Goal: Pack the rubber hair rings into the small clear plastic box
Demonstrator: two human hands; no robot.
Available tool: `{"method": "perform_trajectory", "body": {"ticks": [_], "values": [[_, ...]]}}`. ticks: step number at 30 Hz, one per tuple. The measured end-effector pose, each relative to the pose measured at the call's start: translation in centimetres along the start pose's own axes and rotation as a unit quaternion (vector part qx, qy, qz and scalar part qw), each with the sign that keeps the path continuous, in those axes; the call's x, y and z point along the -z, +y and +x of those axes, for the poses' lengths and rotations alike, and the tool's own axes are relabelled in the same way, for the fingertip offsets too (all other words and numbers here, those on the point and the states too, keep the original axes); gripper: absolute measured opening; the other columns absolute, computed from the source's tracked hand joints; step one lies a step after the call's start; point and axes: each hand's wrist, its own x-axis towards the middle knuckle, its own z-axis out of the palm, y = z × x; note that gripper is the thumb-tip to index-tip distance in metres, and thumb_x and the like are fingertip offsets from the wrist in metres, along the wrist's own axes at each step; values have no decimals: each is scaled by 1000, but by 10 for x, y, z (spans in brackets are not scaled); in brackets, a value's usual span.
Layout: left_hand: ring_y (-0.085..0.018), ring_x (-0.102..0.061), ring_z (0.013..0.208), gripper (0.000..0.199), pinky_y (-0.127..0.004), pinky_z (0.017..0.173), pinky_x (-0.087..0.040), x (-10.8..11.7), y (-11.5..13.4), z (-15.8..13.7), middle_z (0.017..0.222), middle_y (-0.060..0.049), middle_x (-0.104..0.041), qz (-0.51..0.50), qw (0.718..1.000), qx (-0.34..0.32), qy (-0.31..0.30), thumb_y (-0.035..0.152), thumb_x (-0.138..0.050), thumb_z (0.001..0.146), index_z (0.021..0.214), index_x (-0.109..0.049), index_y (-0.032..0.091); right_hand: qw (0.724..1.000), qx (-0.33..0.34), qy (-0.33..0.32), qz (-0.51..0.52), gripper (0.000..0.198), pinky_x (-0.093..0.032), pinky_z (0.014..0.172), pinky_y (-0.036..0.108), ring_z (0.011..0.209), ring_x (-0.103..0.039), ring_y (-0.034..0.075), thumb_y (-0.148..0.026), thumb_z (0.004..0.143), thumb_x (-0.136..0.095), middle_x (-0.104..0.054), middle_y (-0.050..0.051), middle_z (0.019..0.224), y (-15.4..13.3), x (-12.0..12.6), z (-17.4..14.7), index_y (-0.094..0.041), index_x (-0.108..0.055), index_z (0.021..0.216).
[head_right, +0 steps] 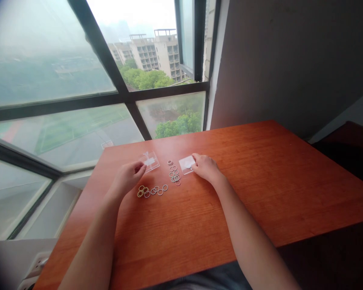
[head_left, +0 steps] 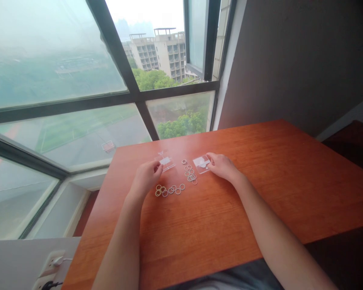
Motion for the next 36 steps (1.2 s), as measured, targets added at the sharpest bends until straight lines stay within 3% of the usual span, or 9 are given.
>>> {"method": "perform_trajectory", "body": {"ticks": [4, 8, 11, 16, 19, 21, 26, 30, 36], "values": [[-14, -49, 60, 31, -24, 57, -29, -7, -13, 6, 65, -1, -60, 1, 999, 35, 8, 39, -41, 86, 70, -58, 18, 1000, -27, 3, -11, 23, -28, 58, 26, 76, -59, 18, -24, 84, -47, -68, 4, 87, -1, -3, 3, -23, -61, 102], [-16, -52, 64, 33, -25, 59, -32, -19, -12, 10, 70, -3, -63, 4, 1000, -2, -13, 38, -39, 88, 73, -61, 18, 999, -42, -13, -28, 25, -33, 62, 26, 81, -59, 19, -26, 87, -47, -68, 5, 96, -6, -3, 2, -24, -62, 107], [-17, -57, 72, 33, -25, 65, -38, -22, -8, 10, 81, -6, -68, -21, 999, -29, -17, 37, -40, 89, 83, -67, 18, 999, -40, 28, -24, 30, -37, 69, 27, 91, -58, 20, -29, 90, -46, -65, 7, 108, -19, -5, 0, -25, -60, 115], [-17, -61, 77, 39, -26, 70, -43, -4, -4, 1, 92, -5, -71, -54, 997, -42, -33, 37, -43, 89, 119, -62, 21, 994, 89, 57, -13, 35, -38, 88, 32, 109, -48, 24, -33, 91, -47, -57, 10, 119, -51, -17, -4, -25, -58, 124], [-18, -62, 79, 31, -26, 67, -41, 16, -6, -7, 96, -5, -71, 33, 999, 3, -35, 37, -45, 87, 103, -67, 22, 986, 151, 69, -12, 36, -26, 105, 41, 125, -35, 27, -34, 92, -45, -46, 11, 136, -61, -27, -5, -25, -58, 126], [-19, -63, 74, 30, -26, 61, -39, 25, -9, -12, 89, -5, -71, 70, 992, 60, -90, 42, -49, 84, 98, -67, 22, 982, 171, 76, -17, 38, -20, 109, 45, 132, -27, 28, -34, 94, -43, -44, 11, 139, -62, -32, -5, -24, -57, 127], [-18, -62, 66, 25, -24, 55, -36, 27, -5, -19, 78, -3, -71, 53, 971, 102, -208, 43, -59, 76, 84, -63, 20, 982, 168, 83, -12, 29, -27, 103, 41, 118, -39, 26, -33, 93, -45, -53, 11, 124, -58, -26, -7, -21, -69, 105], [-16, -60, 64, 12, -23, 55, -36, 13, 17, -22, 75, -2, -70, 36, 972, 58, -225, 30, -62, 71, 77, -59, 20, 983, 176, 48, -33, 24, -34, 93, 39, 103, -47, 24, -27, 90, -48, -62, 11, 101, -60, -14, -17, -18, -71, 88], [-14, -58, 65, 8, -21, 57, -38, -11, 52, -26, 76, -1, -68, -45, 975, -50, -213, 20, -56, 73, 79, -61, 19, 979, 199, -52, -5, 24, -40, 74, 29, 87, -59, 20, -21, 87, -47, -70, 4, 89, -66, -4, -30, -23, -71, 90]]}}
